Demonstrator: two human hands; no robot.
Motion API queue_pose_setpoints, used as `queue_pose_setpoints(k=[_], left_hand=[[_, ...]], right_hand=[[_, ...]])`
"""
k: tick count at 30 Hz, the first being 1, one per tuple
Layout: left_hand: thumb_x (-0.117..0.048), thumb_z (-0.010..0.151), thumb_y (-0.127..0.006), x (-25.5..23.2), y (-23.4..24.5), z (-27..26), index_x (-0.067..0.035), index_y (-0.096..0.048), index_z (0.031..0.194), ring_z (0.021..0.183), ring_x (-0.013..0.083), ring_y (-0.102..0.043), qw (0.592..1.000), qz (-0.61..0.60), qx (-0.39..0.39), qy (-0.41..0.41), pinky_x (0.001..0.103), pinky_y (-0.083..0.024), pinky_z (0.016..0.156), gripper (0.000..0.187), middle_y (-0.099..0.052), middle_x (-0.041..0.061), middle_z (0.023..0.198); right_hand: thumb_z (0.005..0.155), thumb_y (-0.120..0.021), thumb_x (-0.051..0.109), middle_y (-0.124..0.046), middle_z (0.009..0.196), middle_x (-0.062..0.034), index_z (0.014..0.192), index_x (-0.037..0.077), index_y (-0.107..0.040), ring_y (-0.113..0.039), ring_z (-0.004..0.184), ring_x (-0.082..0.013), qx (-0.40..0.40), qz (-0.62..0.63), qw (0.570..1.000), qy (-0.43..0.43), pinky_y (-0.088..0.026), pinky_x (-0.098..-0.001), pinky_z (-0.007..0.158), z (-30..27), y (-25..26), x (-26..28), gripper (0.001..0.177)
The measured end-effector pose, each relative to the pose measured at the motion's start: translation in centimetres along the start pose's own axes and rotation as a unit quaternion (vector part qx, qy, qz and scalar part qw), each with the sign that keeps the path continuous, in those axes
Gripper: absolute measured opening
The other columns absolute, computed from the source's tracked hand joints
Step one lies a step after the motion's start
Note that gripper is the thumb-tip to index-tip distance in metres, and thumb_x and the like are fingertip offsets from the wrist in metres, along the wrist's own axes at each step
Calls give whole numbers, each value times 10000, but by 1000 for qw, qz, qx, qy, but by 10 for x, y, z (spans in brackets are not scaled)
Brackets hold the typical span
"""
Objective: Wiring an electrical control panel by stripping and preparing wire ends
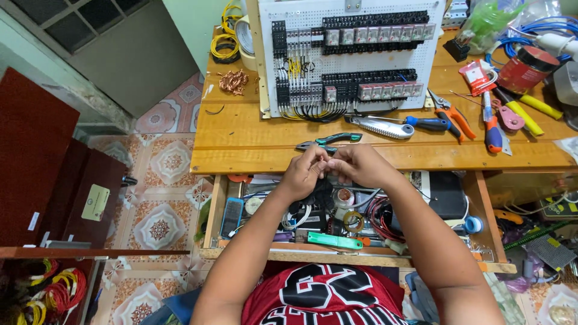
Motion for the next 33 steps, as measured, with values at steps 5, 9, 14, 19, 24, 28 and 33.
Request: queue_pose_setpoints(k=[5,9,14,19,24,28,33], left_hand=[[-218,958,-740,-17,-4,-3,-106,-594,1041,655,311,-657,995,95,28,-26,391,-547,632,202,-649,127,769],[-215,847,-824,-23,-10,-5,-97,-579,1035,754,387,-667,986,150,56,-54,461,-565,685,331,-653,150,850],[-199,810,-831,0,-9,-7,-172,-587,929,799,304,-656,974,213,34,-68,397,-565,742,273,-566,29,814],[-162,824,-759,-16,-1,-8,-205,-529,793,626,282,-642,951,266,-135,-87,353,-551,608,236,-495,12,626],[-161,848,-714,-25,6,-13,-222,-479,697,528,241,-606,914,313,-241,-96,284,-525,531,286,-427,-2,539],[-121,808,-716,-25,10,-15,-198,-433,669,506,277,-590,910,307,-261,-102,301,-501,498,325,-411,34,523],[-113,809,-719,-32,6,-17,-192,-389,654,493,287,-582,900,318,-273,-117,306,-501,492,372,-400,44,512]], right_hand=[[958,-648,122,-740,600,-109,938,44,-757,-711,505,-192,-18,-40,999,14,-573,-313,590,-2,5,7,135],[908,-666,133,-731,571,-60,895,91,-782,-715,510,-167,-14,-93,995,23,-569,-303,577,14,-2,-35,124],[869,-720,366,-674,569,-14,750,201,-728,-688,572,-219,-91,-181,978,50,-518,-324,589,30,-10,-66,204],[820,-730,247,-622,544,-16,789,193,-753,-640,556,-231,-213,-122,963,110,-506,-335,580,20,-14,-36,67],[793,-752,207,-584,521,30,803,225,-756,-622,546,-187,-290,-111,939,150,-504,-288,574,20,-22,-35,21],[791,-752,160,-570,522,0,802,213,-766,-613,545,-219,-325,-88,922,190,-502,-305,566,14,-27,-22,56],[801,-749,122,-557,512,-49,818,166,-775,-609,529,-231,-334,-54,918,204,-491,-314,544,10,-25,-18,54]])
Point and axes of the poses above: each hand's wrist, its own z-axis towards the middle knuckle, its own y-axis out of the back of the hand, x = y × z, the point moved 7 cm from there along z, towards the middle knuckle
